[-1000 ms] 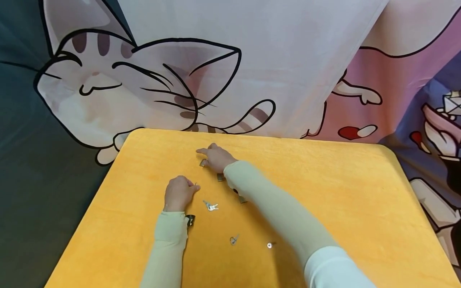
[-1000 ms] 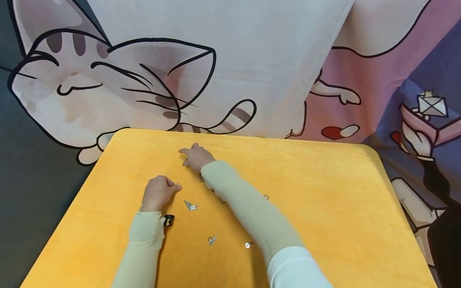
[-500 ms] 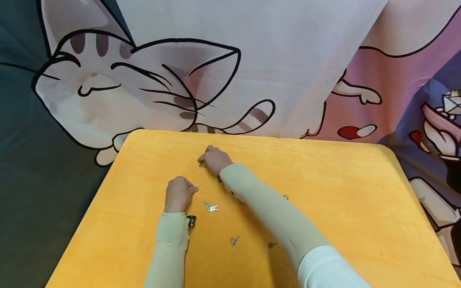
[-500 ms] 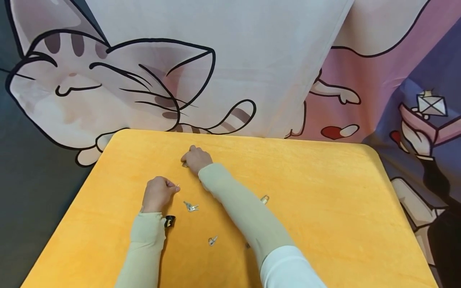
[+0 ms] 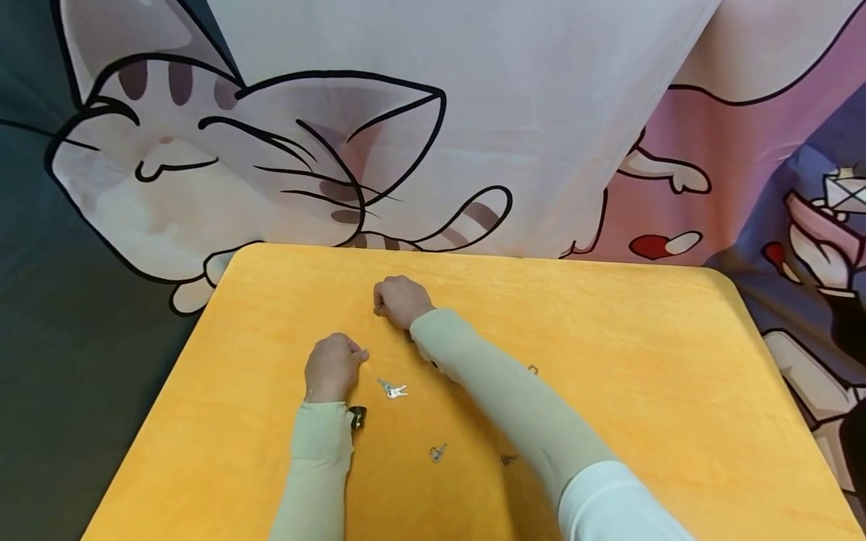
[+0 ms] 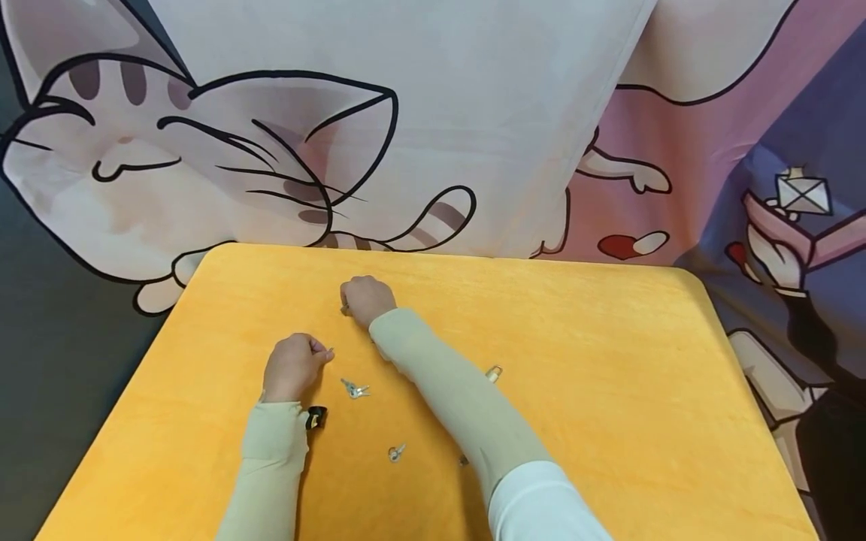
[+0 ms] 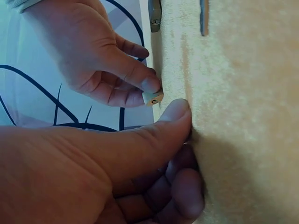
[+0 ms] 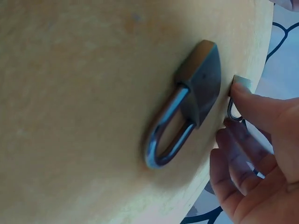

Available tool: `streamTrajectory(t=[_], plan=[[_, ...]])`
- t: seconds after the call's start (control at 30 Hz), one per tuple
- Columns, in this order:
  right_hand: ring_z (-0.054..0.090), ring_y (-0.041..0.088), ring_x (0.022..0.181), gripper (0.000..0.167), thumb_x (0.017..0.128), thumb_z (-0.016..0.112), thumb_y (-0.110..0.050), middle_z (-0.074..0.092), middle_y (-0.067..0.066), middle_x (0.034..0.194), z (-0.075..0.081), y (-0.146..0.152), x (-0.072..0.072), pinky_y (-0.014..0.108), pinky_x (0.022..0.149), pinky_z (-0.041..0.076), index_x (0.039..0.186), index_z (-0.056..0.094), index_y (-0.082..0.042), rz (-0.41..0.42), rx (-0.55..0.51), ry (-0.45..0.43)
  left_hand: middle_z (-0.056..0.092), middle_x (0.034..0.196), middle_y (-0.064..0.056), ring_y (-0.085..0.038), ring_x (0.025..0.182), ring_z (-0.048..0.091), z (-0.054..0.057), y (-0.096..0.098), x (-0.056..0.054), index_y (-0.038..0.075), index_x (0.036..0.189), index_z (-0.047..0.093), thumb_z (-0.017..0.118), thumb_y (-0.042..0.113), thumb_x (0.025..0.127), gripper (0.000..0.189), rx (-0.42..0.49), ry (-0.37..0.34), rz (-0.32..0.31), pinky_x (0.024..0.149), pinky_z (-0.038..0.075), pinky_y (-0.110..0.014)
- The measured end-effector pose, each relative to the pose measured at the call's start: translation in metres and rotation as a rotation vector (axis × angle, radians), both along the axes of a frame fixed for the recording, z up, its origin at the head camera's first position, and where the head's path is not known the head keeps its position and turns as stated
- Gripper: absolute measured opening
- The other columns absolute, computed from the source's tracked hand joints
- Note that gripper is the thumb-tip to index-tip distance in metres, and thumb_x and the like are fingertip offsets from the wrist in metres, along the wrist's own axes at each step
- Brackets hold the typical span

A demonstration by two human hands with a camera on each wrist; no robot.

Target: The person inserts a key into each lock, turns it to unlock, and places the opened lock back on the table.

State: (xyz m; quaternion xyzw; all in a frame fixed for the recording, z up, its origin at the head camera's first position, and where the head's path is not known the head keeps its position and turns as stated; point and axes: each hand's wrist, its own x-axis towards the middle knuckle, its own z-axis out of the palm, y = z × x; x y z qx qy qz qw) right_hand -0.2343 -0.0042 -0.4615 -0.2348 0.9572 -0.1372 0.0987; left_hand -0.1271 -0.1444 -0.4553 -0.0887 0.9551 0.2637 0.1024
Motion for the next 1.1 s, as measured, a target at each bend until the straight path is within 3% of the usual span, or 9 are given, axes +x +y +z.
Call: streamTrajectory(t=[0.13,0.3,0.47,0.63,0.8,0.97,1.1], plan=[[0.058,0.009,0.080,0.013,0.090,0.077,-0.026,0.066,-0.007,0.087,-0.001,0.003,0.001,0.026,0.073,0.049,0.085,0.066,-0.021,-0.018,-0.056,-0.003,0.075,0.091,-0.012,-0.032,0.081,0.068,0.002,-0.001,0.001,0.004,0.085,0.078,0.074,0.019,0.092,0.017,-0.014,0.008,-0.007,0.072,0.055,-0.048],[0.058,0.011,0.077,0.012,0.093,0.074,-0.029,0.064,-0.008,0.083,0.003,0.008,0.004,0.027,0.072,0.048,0.089,0.066,-0.020,-0.035,-0.138,-0.030,0.074,0.090,-0.015,-0.033,0.079,0.068,0.005,0.000,-0.002,0.001,0.086,0.077,0.071,0.017,0.094,0.019,0.030,0.061,0.026,0.073,0.055,-0.049],[0.060,0.010,0.079,0.009,0.093,0.075,-0.025,0.067,-0.006,0.087,0.015,0.012,0.011,0.025,0.074,0.049,0.094,0.068,-0.019,-0.080,-0.328,-0.107,0.073,0.088,-0.015,-0.032,0.078,0.068,0.011,0.003,-0.006,-0.001,0.086,0.076,0.069,0.014,0.095,0.019,0.084,0.142,0.089,0.074,0.055,-0.048],[0.060,0.013,0.076,0.007,0.093,0.075,-0.023,0.066,-0.004,0.087,0.031,0.022,0.020,0.026,0.069,0.049,0.097,0.071,-0.019,-0.164,-0.557,-0.240,0.073,0.084,-0.013,-0.029,0.076,0.068,0.017,0.008,-0.007,-0.001,0.090,0.074,0.069,0.013,0.096,0.016,0.114,0.241,0.115,0.071,0.055,-0.046],[0.063,0.024,0.084,0.011,0.096,0.071,-0.025,0.067,-0.002,0.090,0.048,0.043,0.034,0.029,0.071,0.049,0.104,0.074,-0.019,-0.195,-0.695,-0.308,0.073,0.082,-0.011,-0.026,0.073,0.068,0.023,0.016,-0.005,0.000,0.096,0.072,0.070,0.011,0.095,0.012,0.165,0.388,0.124,0.069,0.054,-0.043],[0.064,0.031,0.095,0.014,0.097,0.069,-0.023,0.069,0.001,0.095,0.059,0.070,0.051,0.033,0.079,0.052,0.108,0.074,-0.015,-0.230,-0.839,-0.342,0.074,0.082,-0.009,-0.022,0.071,0.069,0.031,0.026,-0.002,0.001,0.099,0.074,0.069,0.011,0.096,0.011,0.216,0.527,0.093,0.066,0.055,-0.039],[0.064,0.025,0.096,0.013,0.098,0.069,-0.023,0.071,-0.002,0.099,0.064,0.088,0.066,0.036,0.080,0.051,0.107,0.074,-0.015,-0.263,-0.895,-0.307,0.075,0.085,-0.008,-0.020,0.072,0.070,0.041,0.039,0.002,0.002,0.102,0.076,0.069,0.009,0.096,0.012,0.303,0.588,0.052,0.065,0.056,-0.036]])
